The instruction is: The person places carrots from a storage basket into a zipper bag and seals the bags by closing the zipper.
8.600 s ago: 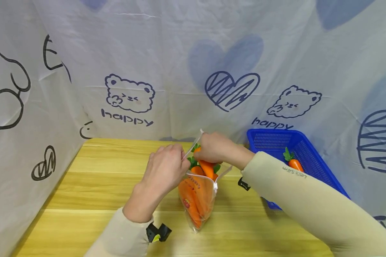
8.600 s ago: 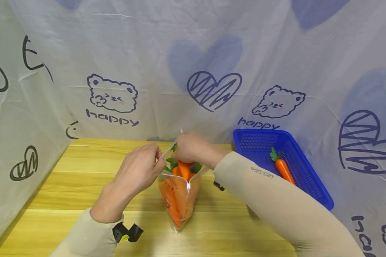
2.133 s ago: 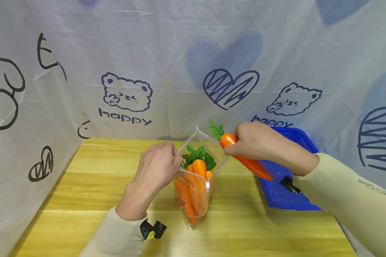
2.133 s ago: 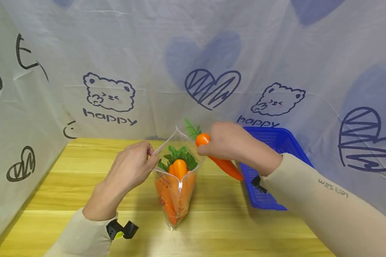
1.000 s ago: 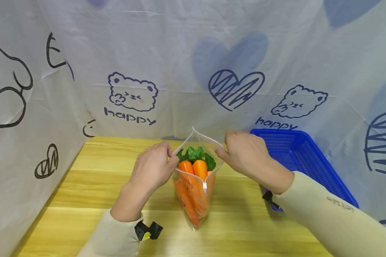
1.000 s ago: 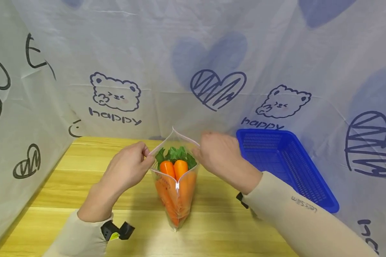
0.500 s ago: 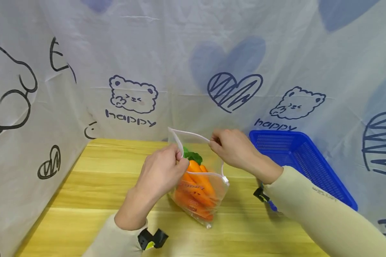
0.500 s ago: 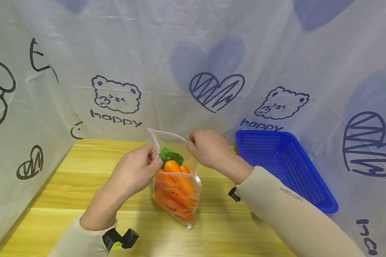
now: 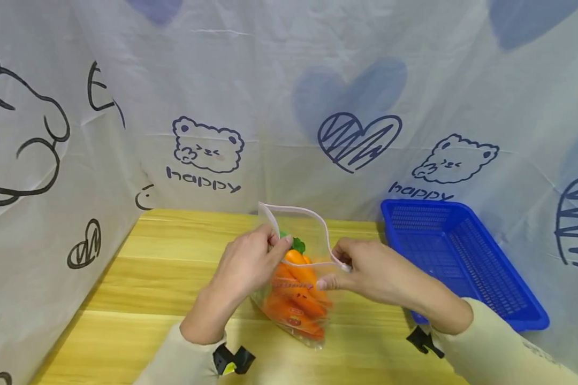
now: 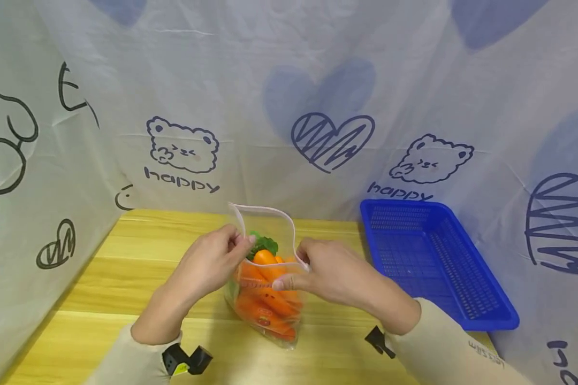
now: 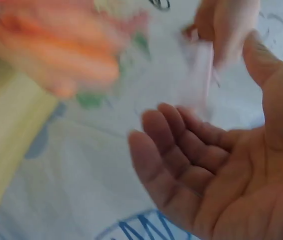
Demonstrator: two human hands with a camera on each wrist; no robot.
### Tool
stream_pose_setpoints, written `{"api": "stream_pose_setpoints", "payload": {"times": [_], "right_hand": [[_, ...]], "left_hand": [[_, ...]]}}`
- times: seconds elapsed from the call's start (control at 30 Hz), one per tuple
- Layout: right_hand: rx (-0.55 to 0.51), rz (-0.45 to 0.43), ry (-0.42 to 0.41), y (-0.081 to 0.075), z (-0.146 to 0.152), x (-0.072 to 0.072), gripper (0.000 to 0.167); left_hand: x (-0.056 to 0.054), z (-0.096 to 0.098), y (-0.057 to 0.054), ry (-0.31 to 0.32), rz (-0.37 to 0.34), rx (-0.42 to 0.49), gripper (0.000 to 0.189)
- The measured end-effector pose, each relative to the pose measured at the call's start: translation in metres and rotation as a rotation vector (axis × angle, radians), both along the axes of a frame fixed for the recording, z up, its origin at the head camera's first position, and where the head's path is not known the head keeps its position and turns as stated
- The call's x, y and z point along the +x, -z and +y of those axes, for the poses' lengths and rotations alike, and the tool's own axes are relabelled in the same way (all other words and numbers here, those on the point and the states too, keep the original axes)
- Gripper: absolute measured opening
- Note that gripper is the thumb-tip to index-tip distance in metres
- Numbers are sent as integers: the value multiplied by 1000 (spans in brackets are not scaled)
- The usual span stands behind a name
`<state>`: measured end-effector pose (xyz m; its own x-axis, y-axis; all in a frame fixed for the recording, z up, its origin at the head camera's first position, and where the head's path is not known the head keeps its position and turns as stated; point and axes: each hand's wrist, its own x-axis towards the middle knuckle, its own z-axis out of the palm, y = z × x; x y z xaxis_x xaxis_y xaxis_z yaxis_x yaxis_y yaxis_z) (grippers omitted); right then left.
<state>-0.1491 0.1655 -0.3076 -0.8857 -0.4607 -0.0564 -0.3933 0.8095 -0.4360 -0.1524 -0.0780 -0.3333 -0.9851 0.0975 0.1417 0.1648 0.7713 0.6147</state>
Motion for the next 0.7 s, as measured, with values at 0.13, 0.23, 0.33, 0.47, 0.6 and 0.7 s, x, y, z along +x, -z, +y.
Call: {"api": "stream_pose_setpoints", "payload": {"times": [0.13, 0.23, 0.33, 0.47, 0.6, 0.7], "right_hand": [[4, 144, -16, 14, -1, 12, 24], [-28, 233, -5, 23, -1, 12, 13], [-73, 234, 8, 28, 3, 7, 8], [-116, 241, 11, 29, 14, -4, 5], [-134, 252, 24, 27, 26, -13, 4], [-121, 265, 36, 26, 34, -17, 3]], "left_hand": [[-23, -13, -6, -10, 65, -17, 18], [-44, -26, -8, 33, 80, -111, 40], [-57, -37, -6, 95, 62, -204, 45], [-68, -49, -7, 206, 100, -249, 18], [-70, -59, -12, 346, 122, -254, 2], [-59, -65, -20, 394, 133, -300, 10]]}}
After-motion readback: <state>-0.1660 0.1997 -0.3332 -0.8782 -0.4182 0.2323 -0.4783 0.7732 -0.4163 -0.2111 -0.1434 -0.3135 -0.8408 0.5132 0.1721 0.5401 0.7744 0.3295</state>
